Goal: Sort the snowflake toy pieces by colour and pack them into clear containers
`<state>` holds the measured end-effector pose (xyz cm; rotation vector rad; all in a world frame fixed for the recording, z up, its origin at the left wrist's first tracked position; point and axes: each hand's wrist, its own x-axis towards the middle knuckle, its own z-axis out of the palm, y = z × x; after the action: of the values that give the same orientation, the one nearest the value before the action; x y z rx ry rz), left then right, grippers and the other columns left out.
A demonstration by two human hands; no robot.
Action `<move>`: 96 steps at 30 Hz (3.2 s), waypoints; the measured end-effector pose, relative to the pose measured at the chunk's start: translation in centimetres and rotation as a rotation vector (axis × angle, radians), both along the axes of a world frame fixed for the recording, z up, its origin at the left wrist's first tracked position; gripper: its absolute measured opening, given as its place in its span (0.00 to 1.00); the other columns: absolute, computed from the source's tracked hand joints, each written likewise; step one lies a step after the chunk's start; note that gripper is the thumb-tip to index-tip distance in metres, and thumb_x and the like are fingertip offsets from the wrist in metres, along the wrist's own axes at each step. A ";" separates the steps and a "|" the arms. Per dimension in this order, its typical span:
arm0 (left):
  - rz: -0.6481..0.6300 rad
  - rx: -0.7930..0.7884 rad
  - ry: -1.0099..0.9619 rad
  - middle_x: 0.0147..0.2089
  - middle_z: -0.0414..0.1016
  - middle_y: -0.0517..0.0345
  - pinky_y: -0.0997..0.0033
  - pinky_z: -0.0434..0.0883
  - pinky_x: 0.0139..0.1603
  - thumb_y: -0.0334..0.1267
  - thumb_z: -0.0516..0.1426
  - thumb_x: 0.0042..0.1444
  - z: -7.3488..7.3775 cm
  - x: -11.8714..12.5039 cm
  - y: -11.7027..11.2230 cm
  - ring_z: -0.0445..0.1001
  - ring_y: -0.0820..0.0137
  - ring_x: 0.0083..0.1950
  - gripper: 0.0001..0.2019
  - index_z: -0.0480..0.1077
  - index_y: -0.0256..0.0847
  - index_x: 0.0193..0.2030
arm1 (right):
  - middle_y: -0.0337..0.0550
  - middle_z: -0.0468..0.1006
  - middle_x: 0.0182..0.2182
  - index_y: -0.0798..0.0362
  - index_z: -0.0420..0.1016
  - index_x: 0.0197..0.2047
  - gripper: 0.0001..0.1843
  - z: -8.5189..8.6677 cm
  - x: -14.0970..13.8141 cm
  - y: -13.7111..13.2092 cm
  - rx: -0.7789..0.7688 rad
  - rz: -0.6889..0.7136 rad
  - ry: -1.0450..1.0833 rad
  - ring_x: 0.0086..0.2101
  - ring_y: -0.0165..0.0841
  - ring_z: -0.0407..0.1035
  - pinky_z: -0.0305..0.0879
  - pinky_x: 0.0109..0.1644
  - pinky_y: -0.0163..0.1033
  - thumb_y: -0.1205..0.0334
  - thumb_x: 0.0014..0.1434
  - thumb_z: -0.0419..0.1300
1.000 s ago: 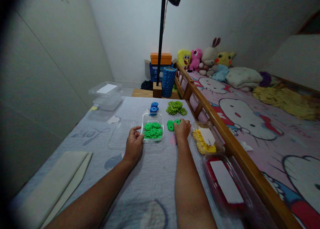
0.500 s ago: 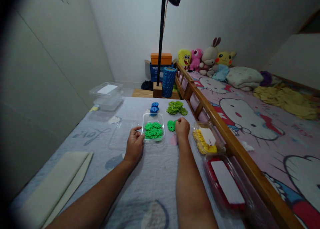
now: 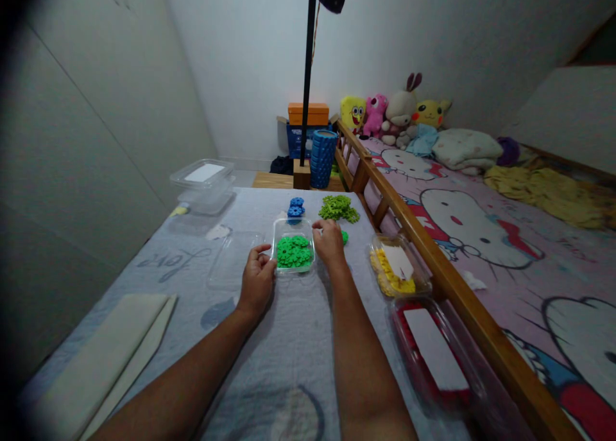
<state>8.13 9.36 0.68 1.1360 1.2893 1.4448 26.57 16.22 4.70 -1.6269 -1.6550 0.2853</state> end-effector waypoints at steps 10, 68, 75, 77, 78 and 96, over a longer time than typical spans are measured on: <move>-0.014 -0.011 -0.005 0.27 0.60 0.69 0.74 0.60 0.32 0.38 0.56 0.57 0.3 0.0 -0.2 0.61 0.73 0.27 0.16 0.64 0.42 0.52 | 0.64 0.75 0.51 0.62 0.77 0.55 0.21 -3.6 4.2 -0.3 -0.232 -0.542 -0.275 0.53 0.48 0.66 0.58 0.57 0.46 0.60 0.66 0.53; -0.002 -0.030 0.026 0.27 0.60 0.69 0.75 0.59 0.29 0.40 0.57 0.56 0.2 0.0 -0.1 0.61 0.74 0.25 0.17 0.65 0.42 0.53 | 0.53 0.77 0.43 0.54 0.78 0.44 0.13 -4.1 4.8 0.1 -0.004 -0.525 -0.150 0.47 0.43 0.68 0.60 0.53 0.43 0.64 0.55 0.59; 0.001 -0.013 0.014 0.27 0.61 0.69 0.75 0.60 0.29 0.39 0.57 0.57 -0.1 0.1 0.0 0.62 0.74 0.25 0.16 0.65 0.42 0.52 | 0.45 0.79 0.30 0.52 0.75 0.32 0.08 -1.8 4.4 0.3 0.040 -0.407 0.148 0.33 0.38 0.71 0.63 0.42 0.40 0.59 0.54 0.56; 0.002 -0.011 0.019 0.27 0.61 0.69 0.75 0.60 0.29 0.39 0.57 0.57 -0.2 0.1 0.0 0.62 0.74 0.25 0.16 0.65 0.42 0.53 | 0.43 0.78 0.28 0.52 0.74 0.33 0.09 -0.8 3.7 0.4 0.068 -0.308 0.302 0.31 0.37 0.71 0.64 0.39 0.39 0.56 0.52 0.59; 0.002 -0.013 0.023 0.27 0.61 0.69 0.75 0.60 0.29 0.39 0.57 0.57 -0.2 0.1 0.0 0.62 0.74 0.25 0.16 0.65 0.42 0.53 | 0.41 0.78 0.28 0.52 0.74 0.34 0.11 -0.3 3.1 0.4 0.073 -0.235 0.364 0.30 0.36 0.70 0.64 0.38 0.38 0.54 0.51 0.60; 0.016 -0.013 0.016 0.29 0.62 0.68 0.76 0.61 0.29 0.38 0.57 0.56 -0.2 0.1 0.1 0.63 0.75 0.26 0.17 0.65 0.42 0.53 | 0.55 0.78 0.47 0.57 0.78 0.48 0.16 -1.1 2.8 0.4 -0.031 -0.336 -0.106 0.51 0.43 0.69 0.61 0.59 0.44 0.67 0.59 0.55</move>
<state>8.24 9.44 0.48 1.1330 1.3197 1.4402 29.34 16.66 3.55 -1.9369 -1.4270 0.0552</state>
